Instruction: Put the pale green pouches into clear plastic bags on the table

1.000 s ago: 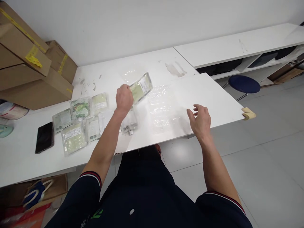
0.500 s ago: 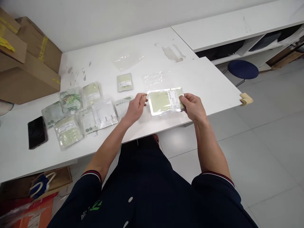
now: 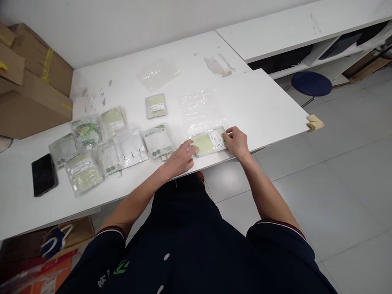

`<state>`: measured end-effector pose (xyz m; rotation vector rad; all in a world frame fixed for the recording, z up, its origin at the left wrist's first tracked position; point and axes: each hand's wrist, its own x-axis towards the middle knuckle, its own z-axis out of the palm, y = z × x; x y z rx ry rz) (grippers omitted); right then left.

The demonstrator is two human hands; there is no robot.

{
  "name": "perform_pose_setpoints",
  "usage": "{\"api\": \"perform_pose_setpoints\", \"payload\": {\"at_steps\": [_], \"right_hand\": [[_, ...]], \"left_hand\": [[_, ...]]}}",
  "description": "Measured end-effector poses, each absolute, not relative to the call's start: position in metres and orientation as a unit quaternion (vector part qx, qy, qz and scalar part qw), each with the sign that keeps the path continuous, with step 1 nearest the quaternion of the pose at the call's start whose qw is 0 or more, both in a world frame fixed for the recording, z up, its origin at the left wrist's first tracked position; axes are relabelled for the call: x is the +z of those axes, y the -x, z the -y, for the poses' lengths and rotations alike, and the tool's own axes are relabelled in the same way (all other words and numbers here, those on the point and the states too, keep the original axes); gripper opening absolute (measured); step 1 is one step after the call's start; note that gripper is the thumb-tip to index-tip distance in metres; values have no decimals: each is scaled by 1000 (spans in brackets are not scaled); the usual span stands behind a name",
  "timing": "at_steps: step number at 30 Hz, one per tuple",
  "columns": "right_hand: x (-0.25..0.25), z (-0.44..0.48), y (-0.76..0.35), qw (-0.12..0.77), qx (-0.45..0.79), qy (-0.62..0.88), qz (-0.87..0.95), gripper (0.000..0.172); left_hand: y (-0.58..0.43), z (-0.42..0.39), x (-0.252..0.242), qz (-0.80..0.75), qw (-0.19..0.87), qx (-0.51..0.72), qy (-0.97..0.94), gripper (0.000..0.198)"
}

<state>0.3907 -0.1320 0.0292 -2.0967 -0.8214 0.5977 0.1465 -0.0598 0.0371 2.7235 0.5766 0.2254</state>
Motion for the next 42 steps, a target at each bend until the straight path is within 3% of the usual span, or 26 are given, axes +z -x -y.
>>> {"api": "perform_pose_setpoints", "payload": {"at_steps": [8,12,15,19,21,24,28,32,36,40,42], "right_hand": [[23,130,-383,429,214,827,294,17],[24,126,-378,422,218,830,292,28],[30,132,-379,371,174,827,385,44],[44,157,-386,240,91,726,638,63],[53,170,-390,189,85,680,703,56],[71,174,-392,203,91,654,722,37],[94,140,-395,217,130,671,696,33],[93,89,-402,187,204,724,632,31],[70,61,-405,149,219,751,605,30],[52,71,-395,103,73,800,586,29],[47,85,-385,127,5,765,632,40]], "left_hand": [[-144,54,27,-167,60,81,-981,37],[-149,45,15,-155,26,126,-980,36],[-152,41,11,-140,32,162,-976,36],[-149,43,16,-177,72,243,-951,30],[-144,47,25,-183,125,287,-932,25],[-139,49,42,-200,234,323,-895,23],[-147,29,52,-324,321,320,-831,30],[-171,-10,45,-416,292,308,-805,37],[-194,-34,36,-460,266,217,-819,34],[-209,-39,35,-479,206,108,-847,19],[-213,-40,36,-481,187,75,-853,23]]}}
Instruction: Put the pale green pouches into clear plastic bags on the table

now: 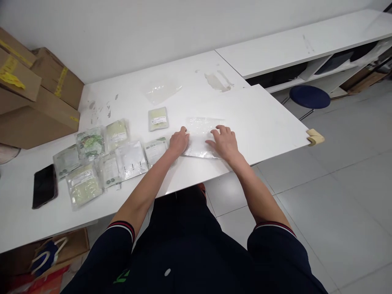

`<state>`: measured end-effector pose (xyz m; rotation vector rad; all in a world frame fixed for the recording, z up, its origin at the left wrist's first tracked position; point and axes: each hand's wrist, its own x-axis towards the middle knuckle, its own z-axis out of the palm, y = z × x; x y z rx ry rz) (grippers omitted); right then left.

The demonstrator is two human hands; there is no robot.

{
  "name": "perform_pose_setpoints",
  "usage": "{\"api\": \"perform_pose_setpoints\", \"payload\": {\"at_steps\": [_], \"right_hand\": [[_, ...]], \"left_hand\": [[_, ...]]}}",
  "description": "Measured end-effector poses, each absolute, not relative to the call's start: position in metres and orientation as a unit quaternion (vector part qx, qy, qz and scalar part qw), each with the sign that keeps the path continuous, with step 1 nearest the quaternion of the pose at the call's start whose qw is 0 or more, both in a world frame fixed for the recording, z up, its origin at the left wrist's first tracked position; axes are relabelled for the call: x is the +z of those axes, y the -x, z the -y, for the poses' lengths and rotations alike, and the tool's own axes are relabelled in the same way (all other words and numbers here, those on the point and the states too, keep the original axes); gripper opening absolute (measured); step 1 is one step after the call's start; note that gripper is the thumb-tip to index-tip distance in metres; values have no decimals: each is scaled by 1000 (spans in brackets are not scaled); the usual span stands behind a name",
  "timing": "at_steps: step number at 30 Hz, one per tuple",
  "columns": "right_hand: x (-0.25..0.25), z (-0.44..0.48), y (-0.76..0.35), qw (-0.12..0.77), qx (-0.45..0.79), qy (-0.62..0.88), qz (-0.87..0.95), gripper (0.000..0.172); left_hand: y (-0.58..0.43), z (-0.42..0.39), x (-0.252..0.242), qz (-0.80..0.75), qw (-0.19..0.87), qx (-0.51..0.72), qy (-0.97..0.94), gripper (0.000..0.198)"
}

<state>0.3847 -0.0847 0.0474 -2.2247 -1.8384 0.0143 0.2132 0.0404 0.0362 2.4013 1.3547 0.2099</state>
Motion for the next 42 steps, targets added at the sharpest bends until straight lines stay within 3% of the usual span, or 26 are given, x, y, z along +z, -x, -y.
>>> {"api": "perform_pose_setpoints", "payload": {"at_steps": [3,7,11,16,18,20,23,27,29,32,34,42], "right_hand": [[43,103,-367,114,20,671,733,57],[48,109,-353,35,44,676,735,48],[74,104,-367,20,148,671,727,47],[103,85,-401,56,308,634,707,29],[107,70,-410,76,353,626,691,23],[110,51,-417,78,386,632,668,19],[111,23,-423,63,368,664,648,22],[101,10,-423,71,201,736,642,45],[89,19,-418,99,114,752,641,46],[66,44,-407,132,85,720,676,47],[51,58,-398,109,83,695,706,52],[45,54,-385,5,-18,692,722,44]], "left_hand": [[-215,-44,41,-476,203,62,-854,35],[-209,-52,48,-455,256,56,-851,40],[-188,-59,60,-394,306,61,-864,35],[-159,-54,74,-278,548,117,-781,41],[-161,-50,71,-271,574,117,-764,45],[-171,-50,63,-307,548,143,-765,46],[-195,-59,47,-379,499,198,-753,25],[-221,-76,37,-487,383,194,-761,19],[-227,-79,38,-519,331,167,-770,14],[-231,-78,40,-521,295,149,-787,25],[-232,-77,41,-506,278,147,-803,33],[-223,-68,53,-445,164,102,-875,29]]}}
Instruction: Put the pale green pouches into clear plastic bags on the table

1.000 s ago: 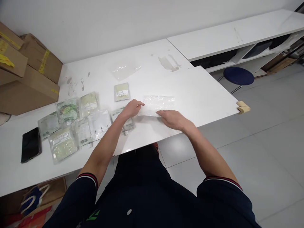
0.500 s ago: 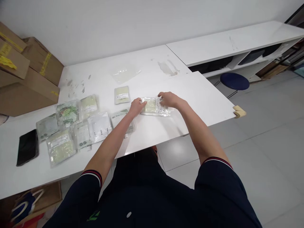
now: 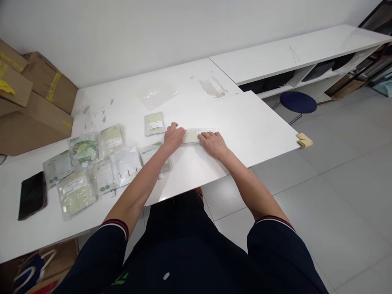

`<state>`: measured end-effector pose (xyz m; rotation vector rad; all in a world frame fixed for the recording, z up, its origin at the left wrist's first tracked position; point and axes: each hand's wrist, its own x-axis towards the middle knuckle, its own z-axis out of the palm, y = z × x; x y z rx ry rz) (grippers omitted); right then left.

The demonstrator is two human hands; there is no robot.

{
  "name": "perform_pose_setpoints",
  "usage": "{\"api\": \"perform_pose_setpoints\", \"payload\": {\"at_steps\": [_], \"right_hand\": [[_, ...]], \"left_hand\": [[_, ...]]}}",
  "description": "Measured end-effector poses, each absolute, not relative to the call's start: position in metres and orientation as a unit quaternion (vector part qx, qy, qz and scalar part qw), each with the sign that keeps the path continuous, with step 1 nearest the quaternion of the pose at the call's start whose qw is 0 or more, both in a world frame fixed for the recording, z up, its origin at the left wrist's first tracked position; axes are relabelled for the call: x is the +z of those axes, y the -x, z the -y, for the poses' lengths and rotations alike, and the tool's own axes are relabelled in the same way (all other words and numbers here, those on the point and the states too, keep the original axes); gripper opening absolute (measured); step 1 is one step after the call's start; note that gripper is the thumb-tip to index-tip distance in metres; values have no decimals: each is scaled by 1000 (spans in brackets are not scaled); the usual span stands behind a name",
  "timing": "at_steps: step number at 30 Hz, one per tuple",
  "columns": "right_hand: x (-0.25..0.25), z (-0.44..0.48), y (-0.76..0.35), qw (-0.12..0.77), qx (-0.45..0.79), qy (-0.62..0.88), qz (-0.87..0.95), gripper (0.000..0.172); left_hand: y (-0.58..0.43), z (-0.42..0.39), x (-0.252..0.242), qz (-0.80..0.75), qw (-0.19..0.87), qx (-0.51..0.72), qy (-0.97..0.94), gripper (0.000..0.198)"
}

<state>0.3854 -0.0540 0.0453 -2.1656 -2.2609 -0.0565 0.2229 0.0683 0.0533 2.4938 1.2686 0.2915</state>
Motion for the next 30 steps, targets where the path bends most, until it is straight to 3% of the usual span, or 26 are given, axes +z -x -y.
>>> {"api": "perform_pose_setpoints", "payload": {"at_steps": [5,8,10,12,14,16,19,22,25,30], "right_hand": [[69,49,-369,-48,6,690,722,35],[80,56,-362,-24,68,688,722,33],[84,64,-371,90,126,688,709,30],[85,74,-387,287,152,685,652,38],[84,83,-403,466,165,663,562,53],[81,87,-410,554,216,635,493,66],[73,84,-400,565,338,597,459,73],[66,77,-379,544,410,578,449,58],[62,72,-364,549,421,571,441,47],[61,70,-357,525,436,585,439,44]], "left_hand": [[-216,-38,50,-253,79,114,-958,39],[-217,-31,43,-251,81,110,-958,25],[-216,-34,45,-283,119,117,-944,25],[-212,-38,55,-320,181,157,-917,18],[-205,-41,70,-356,291,213,-862,12],[-198,-40,82,-374,440,249,-778,23],[-190,-29,87,-353,622,253,-652,32],[-183,-15,76,-313,718,221,-581,42],[-174,-8,63,-299,758,180,-551,49],[-166,-16,63,-282,779,166,-535,49]]}}
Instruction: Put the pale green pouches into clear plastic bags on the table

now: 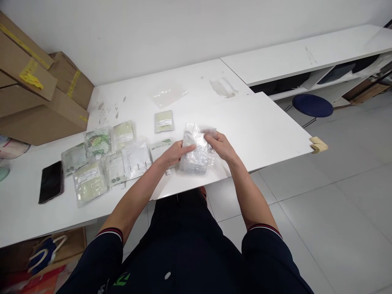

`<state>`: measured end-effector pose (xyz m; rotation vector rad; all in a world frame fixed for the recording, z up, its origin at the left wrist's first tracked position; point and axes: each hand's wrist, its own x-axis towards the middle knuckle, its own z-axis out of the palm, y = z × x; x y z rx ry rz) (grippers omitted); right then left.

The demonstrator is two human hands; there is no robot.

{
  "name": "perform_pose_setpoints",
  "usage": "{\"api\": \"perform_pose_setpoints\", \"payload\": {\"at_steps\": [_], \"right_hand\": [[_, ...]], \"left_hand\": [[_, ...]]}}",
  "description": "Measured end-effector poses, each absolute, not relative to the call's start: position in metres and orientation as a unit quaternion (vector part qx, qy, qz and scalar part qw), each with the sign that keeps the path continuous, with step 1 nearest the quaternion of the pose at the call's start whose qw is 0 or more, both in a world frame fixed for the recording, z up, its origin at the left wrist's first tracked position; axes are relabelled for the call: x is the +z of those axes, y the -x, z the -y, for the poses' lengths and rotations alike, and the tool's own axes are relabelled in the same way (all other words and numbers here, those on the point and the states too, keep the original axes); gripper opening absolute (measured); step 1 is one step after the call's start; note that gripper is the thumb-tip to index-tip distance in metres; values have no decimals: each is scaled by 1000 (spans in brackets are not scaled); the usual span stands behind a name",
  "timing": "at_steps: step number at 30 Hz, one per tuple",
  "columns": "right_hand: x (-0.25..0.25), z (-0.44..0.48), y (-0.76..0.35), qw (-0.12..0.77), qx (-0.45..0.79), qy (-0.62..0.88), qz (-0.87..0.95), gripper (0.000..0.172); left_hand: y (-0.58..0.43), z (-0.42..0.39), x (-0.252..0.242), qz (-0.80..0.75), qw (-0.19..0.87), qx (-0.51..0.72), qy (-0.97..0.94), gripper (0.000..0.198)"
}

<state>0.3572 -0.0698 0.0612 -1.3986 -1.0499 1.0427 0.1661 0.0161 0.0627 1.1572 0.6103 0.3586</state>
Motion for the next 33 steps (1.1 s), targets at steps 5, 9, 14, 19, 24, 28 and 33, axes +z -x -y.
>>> {"api": "perform_pose_setpoints", "payload": {"at_steps": [5,9,14,19,24,28,33], "right_hand": [[60,67,-352,533,455,550,455,34],[60,63,-355,530,482,535,447,17],[63,64,-359,516,554,488,435,39],[73,69,-368,478,536,537,443,47],[112,76,-378,383,473,559,563,44],[124,76,-381,364,144,612,687,28],[60,69,-402,231,-51,573,785,44]], "left_hand": [[-173,-31,65,-252,761,280,-528,34],[-176,-37,56,-272,728,286,-561,9],[-173,-38,54,-288,641,291,-649,17],[-171,-36,69,-178,429,355,-811,27],[-175,-34,87,-21,183,408,-894,32],[-165,-44,89,-40,120,411,-903,39],[-137,-79,70,-269,95,265,-921,48]]}}
